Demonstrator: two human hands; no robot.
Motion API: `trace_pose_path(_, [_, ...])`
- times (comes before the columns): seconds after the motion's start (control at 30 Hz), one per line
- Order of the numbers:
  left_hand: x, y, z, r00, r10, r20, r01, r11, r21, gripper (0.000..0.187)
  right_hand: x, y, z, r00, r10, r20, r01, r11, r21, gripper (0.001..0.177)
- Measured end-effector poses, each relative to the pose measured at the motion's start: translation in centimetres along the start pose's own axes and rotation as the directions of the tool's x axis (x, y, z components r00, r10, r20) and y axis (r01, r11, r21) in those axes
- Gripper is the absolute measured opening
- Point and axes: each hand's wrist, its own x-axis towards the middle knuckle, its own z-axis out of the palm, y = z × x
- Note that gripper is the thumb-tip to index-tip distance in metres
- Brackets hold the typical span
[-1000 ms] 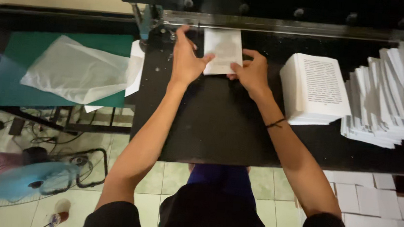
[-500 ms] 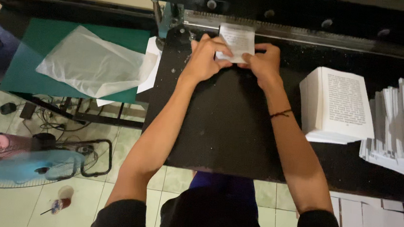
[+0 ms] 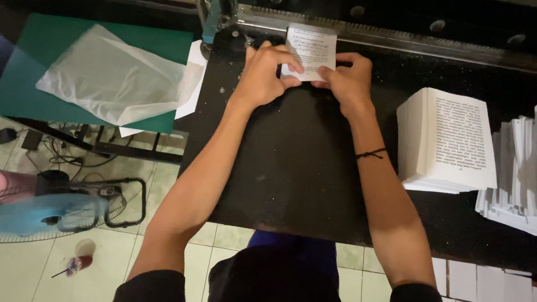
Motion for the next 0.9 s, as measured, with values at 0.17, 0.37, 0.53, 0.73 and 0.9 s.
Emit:
trace_pose_path(0.17, [0.0,0.3,-0.1,1.0,0.005,-0.002,-0.005,1.0,-0.005,0.024,-0.7,-0.9,0.0,1.0,-0.008,-0.002,0.008,1.0,0.001,0.057])
trace_pose_path(0.37, [-0.1,0.7,-0.4,1.0,-0.007,0.003,0.007,1.0,-0.006,0.024,-0.6,-0.6,0.0,0.999,-0.032,-0.009,0.032,0.999,-0.003,0.057])
trace_pose_path(0.53, [0.0,0.4,-0.2,1.0,-0.016,0.011,0.016,1.0,0.014,0.026,-0.4,-0.3,-0.1,1.0,-0.015,-0.018,0.015,1.0,-0.011,0.054])
trace_pose_path(0.73, [0.0,0.0,0.2,1.0,-0.017,-0.005,0.018,1.0,0.025,0.027,-1.3,-1.0,0.3,0.999,0.003,-0.035,-0.002,0.999,0.034,0.06])
trace_pose_path(0.9, [-0.5,1.7,-1.0,0.996,-0.015,-0.088,0.009,0.997,-0.074,0.041,-0.8,0.9,-1.4,1.0,0.023,-0.006,-0.023,0.996,0.081,0.059])
